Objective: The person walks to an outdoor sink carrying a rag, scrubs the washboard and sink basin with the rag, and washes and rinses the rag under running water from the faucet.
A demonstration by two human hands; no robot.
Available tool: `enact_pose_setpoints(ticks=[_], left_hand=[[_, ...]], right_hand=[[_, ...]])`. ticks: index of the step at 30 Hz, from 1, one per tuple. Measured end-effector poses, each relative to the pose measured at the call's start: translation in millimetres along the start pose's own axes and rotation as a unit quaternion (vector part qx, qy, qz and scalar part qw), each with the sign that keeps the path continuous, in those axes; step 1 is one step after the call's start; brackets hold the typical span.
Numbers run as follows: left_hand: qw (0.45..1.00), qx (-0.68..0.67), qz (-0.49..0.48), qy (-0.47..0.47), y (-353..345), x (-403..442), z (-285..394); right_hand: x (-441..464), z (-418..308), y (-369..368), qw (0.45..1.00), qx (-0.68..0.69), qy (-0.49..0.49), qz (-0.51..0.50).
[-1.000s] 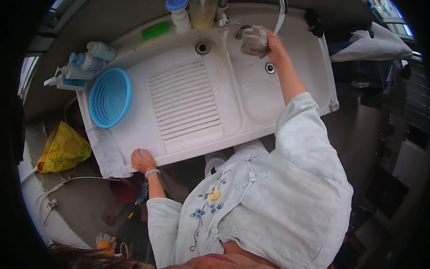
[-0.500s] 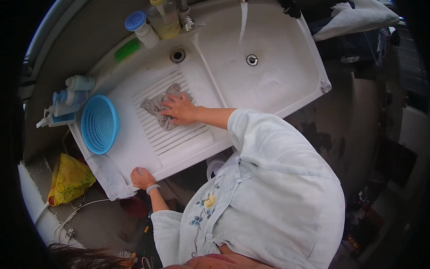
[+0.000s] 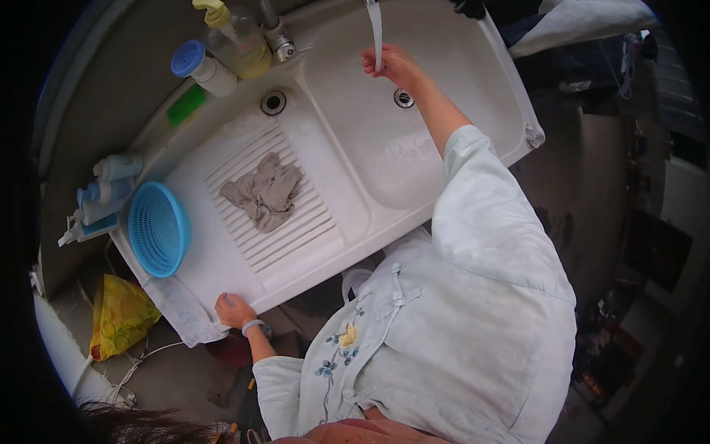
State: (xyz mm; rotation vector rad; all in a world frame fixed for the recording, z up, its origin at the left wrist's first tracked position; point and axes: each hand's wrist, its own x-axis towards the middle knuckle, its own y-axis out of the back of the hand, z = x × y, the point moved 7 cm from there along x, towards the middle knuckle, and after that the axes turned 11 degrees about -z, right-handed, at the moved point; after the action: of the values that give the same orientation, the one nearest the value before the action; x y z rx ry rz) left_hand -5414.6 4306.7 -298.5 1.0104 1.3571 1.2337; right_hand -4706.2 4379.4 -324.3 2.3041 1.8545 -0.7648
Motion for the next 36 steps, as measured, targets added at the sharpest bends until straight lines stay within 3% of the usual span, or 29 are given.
enact_pose_setpoints(ticks=[2,4,6,7,9,10,12,13,15,16,18,19,21,22,24,25,27,31,33,36], left_hand=[[1.0,-0.006,0.005,-0.01,-0.4,1.9,0.7],[1.0,0.017,0.001,-0.01,-1.1,1.4,-0.6],[1.0,0.021,0.001,-0.008,1.6,1.2,1.7],[1.0,0.019,-0.001,-0.006,1.8,1.3,2.2],[1.0,0.017,0.003,-0.011,0.8,1.5,2.2],[1.0,0.019,0.003,-0.013,-0.9,1.8,2.0],[1.0,0.013,0.007,-0.026,0.3,2.4,1.5],[1.0,0.013,0.007,-0.027,-0.2,2.4,1.7],[1.0,0.012,0.011,-0.023,0.4,2.1,0.9],[1.0,0.012,0.01,-0.024,0.4,1.2,0.2],[1.0,0.012,0.001,-0.009,-1.1,2.6,-1.4],[1.0,0.012,0.002,-0.01,-0.1,3.4,0.8],[1.0,0.006,-0.005,0.004,1.1,2.0,1.4],[1.0,0.007,-0.006,0.004,1.4,1.7,0.6],[1.0,-0.003,0.0,-0.008,0.1,2.0,-1.0],[1.0,-0.003,0.0,-0.008,-1.9,3.0,-4.8],[1.0,-0.013,-0.002,-0.027,-6.9,2.9,-10.5],[1.0,-0.011,0.012,-0.013,-3.9,2.3,-5.8],[1.0,0.005,-0.006,-0.004,-0.6,0.6,0.6],[1.0,0.01,0.016,-0.007,2.7,-0.7,4.9]], right_hand=[[-3.4,27.6,59.4,0.975,-0.124,-0.032,0.181],[-7.4,77.4,113.9,0.914,-0.319,-0.034,0.25],[-13.5,120.6,145.5,0.819,-0.465,-0.118,0.316],[-6.8,140.7,148.7,0.82,-0.463,-0.118,0.315],[-9.9,176.9,162.8,0.707,-0.536,-0.301,0.35],[-17.9,181.3,157.3,0.707,-0.535,-0.303,0.349],[-28.5,166.7,110.3,0.835,-0.506,0.009,0.216],[-34.3,168.4,119.6,0.835,-0.506,0.009,0.217],[-41.3,200.3,138.5,0.976,-0.189,-0.063,0.089],[-45.6,194.6,136.0,0.976,-0.189,-0.064,0.09],[-64.4,172.3,143.2,0.927,-0.262,-0.088,0.254],[-62.9,175.1,137.2,0.927,-0.261,-0.087,0.255],[-59.9,159.9,113.4,0.834,-0.477,0.075,0.267],[-61.2,159.8,106.0,0.835,-0.476,0.074,0.267],[-60.6,177.0,91.7,0.843,-0.499,-0.063,0.19],[-66.8,181.5,83.0,0.843,-0.499,-0.063,0.19],[-73.7,185.1,58.4,0.78,-0.603,-0.023,0.163],[-78.4,169.6,39.8,0.766,-0.617,-0.032,0.179],[-76.3,140.3,2.1,0.806,-0.555,0.105,0.177],[-66.1,83.1,-106.0,0.823,-0.496,0.258,0.101]])
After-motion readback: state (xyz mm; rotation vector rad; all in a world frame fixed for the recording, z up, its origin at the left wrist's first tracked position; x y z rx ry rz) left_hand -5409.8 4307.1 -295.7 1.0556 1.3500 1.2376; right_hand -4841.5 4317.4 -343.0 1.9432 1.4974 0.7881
